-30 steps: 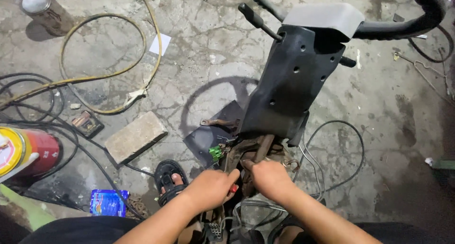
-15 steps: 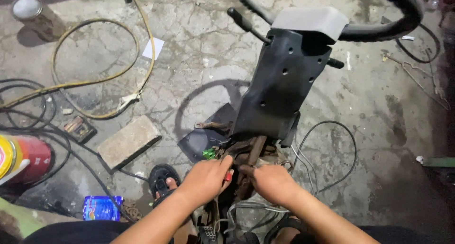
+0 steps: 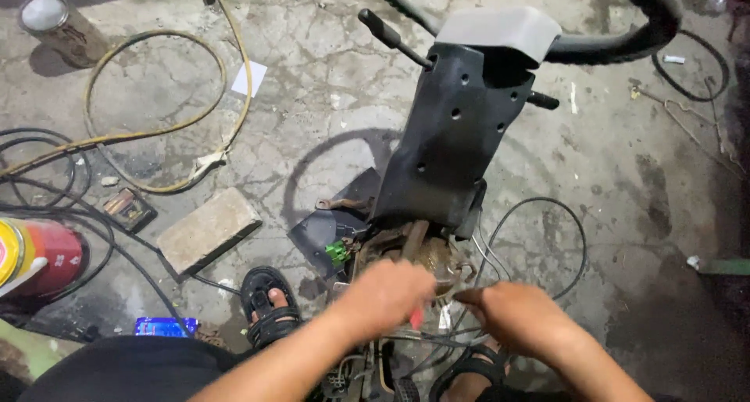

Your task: The person works on a disassembled steering column, using a wrench to tighten a bolt on the steering gear assembly. They then use a screwdriver to adjust components within the steering column housing.

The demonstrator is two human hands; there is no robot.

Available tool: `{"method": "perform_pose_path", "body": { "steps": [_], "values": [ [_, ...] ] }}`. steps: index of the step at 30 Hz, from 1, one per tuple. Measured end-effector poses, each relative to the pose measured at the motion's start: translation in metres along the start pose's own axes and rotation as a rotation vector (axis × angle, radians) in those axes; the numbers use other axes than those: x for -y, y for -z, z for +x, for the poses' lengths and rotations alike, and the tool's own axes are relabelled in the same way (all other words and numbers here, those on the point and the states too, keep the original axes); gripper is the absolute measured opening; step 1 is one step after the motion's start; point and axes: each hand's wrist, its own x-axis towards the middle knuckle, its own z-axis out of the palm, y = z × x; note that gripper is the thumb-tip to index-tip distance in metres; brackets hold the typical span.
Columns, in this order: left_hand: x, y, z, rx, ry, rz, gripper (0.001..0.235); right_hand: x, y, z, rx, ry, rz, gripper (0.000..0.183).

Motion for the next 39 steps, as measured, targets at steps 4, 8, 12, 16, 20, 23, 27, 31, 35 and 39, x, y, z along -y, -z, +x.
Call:
{"method": "perform_pose_path", "body": {
  "steps": [4, 8, 12, 16, 20, 23, 27, 31, 35, 39],
  "values": [
    [0.038, -0.028, 0.013, -0.293, -0.084, 0.266, 0.010, 0.005, 0.026, -0.010, -0.046, -0.072, 0.064, 0.044],
    [0.051, -0.063, 0.014, -0.452, -0.229, 0.401, 0.020, 0.008, 0.019, 0.009, -0.463, -0.037, 0.284, 0.052],
    [0.049, -0.056, 0.001, -0.408, -0.237, 0.381, 0.017, 0.014, -0.018, 0.060, -0.528, 0.122, 0.279, 0.062],
    [0.049, -0.062, -0.016, -0.446, -0.280, 0.303, 0.016, 0.028, -0.068, 0.094, -0.691, 0.250, 0.100, 0.065],
    [0.059, -0.068, -0.023, -0.444, -0.272, 0.302, 0.015, 0.047, -0.017, 0.076, -0.502, 0.146, 0.134, 0.055],
    [0.060, -0.062, -0.028, -0.379, -0.224, 0.256, 0.015, 0.030, -0.018, 0.091, -0.640, 0.075, 0.048, 0.060],
    [0.062, -0.069, -0.030, -0.412, -0.241, 0.316, 0.014, 0.049, -0.051, 0.104, -0.319, 0.114, -0.187, 0.079],
    [0.062, -0.069, -0.030, -0.373, -0.208, 0.324, 0.016, 0.037, -0.028, 0.092, -0.539, 0.132, -0.105, 0.070],
    [0.061, -0.067, -0.033, -0.396, -0.207, 0.289, 0.015, 0.058, -0.016, 0.082, -0.364, 0.008, -0.150, 0.075],
    [0.064, -0.073, -0.030, -0.476, -0.255, 0.307, 0.017, 0.044, -0.061, 0.103, -0.463, 0.226, -0.091, 0.078]
  ]
}}
